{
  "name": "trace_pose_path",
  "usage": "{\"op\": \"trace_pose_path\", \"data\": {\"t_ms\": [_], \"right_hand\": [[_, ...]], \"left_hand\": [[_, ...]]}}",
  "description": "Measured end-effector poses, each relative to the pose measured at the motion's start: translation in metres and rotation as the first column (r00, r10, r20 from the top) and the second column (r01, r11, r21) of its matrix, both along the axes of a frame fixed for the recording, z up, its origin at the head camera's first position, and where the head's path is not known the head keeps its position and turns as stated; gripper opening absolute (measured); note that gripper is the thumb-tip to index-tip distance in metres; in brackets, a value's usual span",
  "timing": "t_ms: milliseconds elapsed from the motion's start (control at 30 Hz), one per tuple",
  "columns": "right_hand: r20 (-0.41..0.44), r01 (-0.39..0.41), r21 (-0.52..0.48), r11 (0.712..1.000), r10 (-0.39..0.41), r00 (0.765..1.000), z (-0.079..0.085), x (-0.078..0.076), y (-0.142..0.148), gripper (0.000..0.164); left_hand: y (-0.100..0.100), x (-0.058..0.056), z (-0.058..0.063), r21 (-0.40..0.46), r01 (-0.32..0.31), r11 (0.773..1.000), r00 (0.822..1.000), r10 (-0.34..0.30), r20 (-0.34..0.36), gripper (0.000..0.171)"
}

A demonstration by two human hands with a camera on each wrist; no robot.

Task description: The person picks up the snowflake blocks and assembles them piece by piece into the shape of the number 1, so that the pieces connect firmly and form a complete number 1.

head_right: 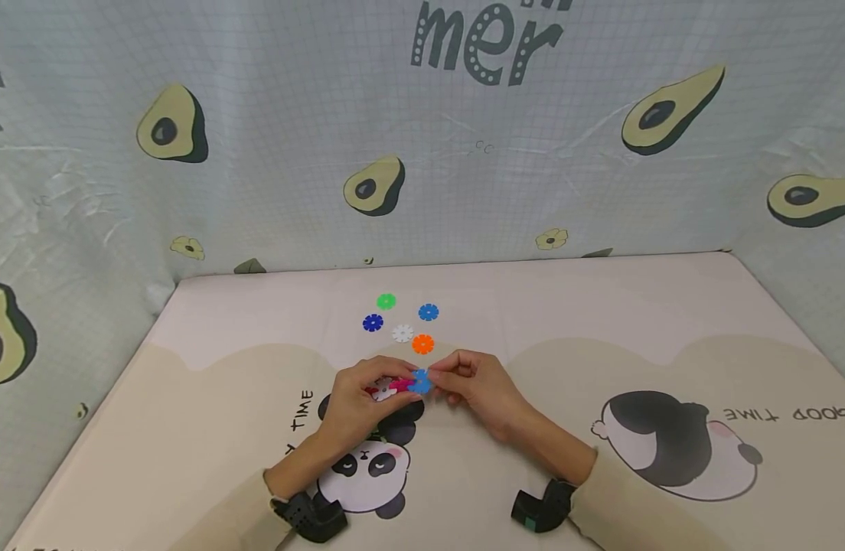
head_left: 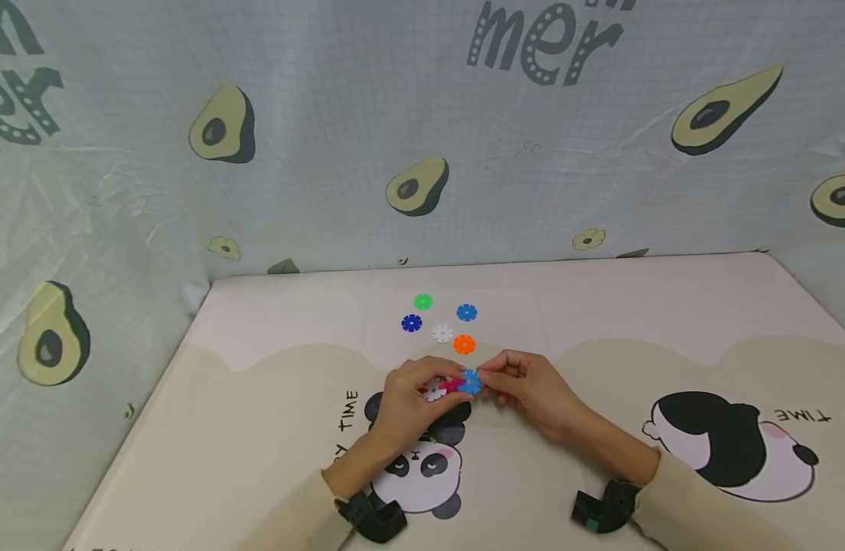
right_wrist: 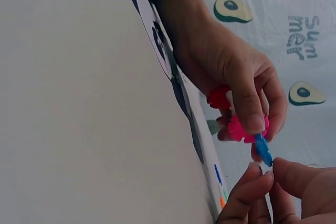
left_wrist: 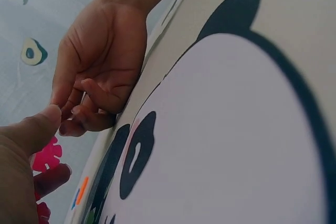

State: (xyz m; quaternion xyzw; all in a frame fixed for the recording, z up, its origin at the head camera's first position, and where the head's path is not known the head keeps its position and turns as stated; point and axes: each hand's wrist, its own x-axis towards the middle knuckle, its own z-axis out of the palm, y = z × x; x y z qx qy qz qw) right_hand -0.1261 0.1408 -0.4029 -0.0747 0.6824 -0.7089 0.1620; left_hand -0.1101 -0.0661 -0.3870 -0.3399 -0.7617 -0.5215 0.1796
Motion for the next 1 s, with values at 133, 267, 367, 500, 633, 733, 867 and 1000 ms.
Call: {"op": "trace_pose_path", "data": {"t_ms": [133,267,367,500,633,733,867,1000], "right_hand": [[-0.081,0.09,0.149,0.985,-0.079,0.994,0.0,-0.005,0.001,0.024],[-0.136,0.148,0.221,0.964,-0.12,0.983,0.001,-0.011,0.002,0.019],[-0.175,0.163,0.248,0.955,-0.122,0.977,0.001,-0.018,0.001,0.018],[-0.256,0.189,0.299,0.935,-0.112,0.96,0.002,-0.031,0.0,0.019],[-0.325,0.219,0.343,0.913,-0.104,0.94,0.001,-0.042,-0.003,0.017],[-0.357,0.225,0.371,0.901,-0.085,0.93,-0.001,-0.048,-0.007,0.017],[-0.386,0.213,0.414,0.885,-0.042,0.922,-0.003,-0.054,-0.012,0.022],[-0.415,0.215,0.467,0.858,-0.002,0.91,-0.006,-0.056,-0.017,0.027]], "left_hand": [[-0.001,-0.006,-0.013,-0.004,-0.013,1.0,1.0,0.013,0.015,0.03],[-0.003,-0.014,-0.028,-0.004,-0.009,1.0,0.999,0.01,0.051,0.028],[-0.004,-0.016,-0.032,0.004,0.005,1.0,0.998,-0.005,0.055,0.026],[-0.005,-0.016,-0.032,0.01,0.019,1.0,0.998,-0.02,0.062,0.025],[-0.005,-0.016,-0.031,0.005,0.019,1.0,0.997,-0.02,0.078,0.024],[-0.006,-0.017,-0.03,0.002,0.017,1.0,0.998,-0.017,0.061,0.025],[-0.005,-0.016,-0.026,0.001,0.013,1.0,0.999,-0.013,0.03,0.027],[-0.003,-0.01,-0.013,0.0,0.01,1.0,1.0,-0.01,0.011,0.028]]}}
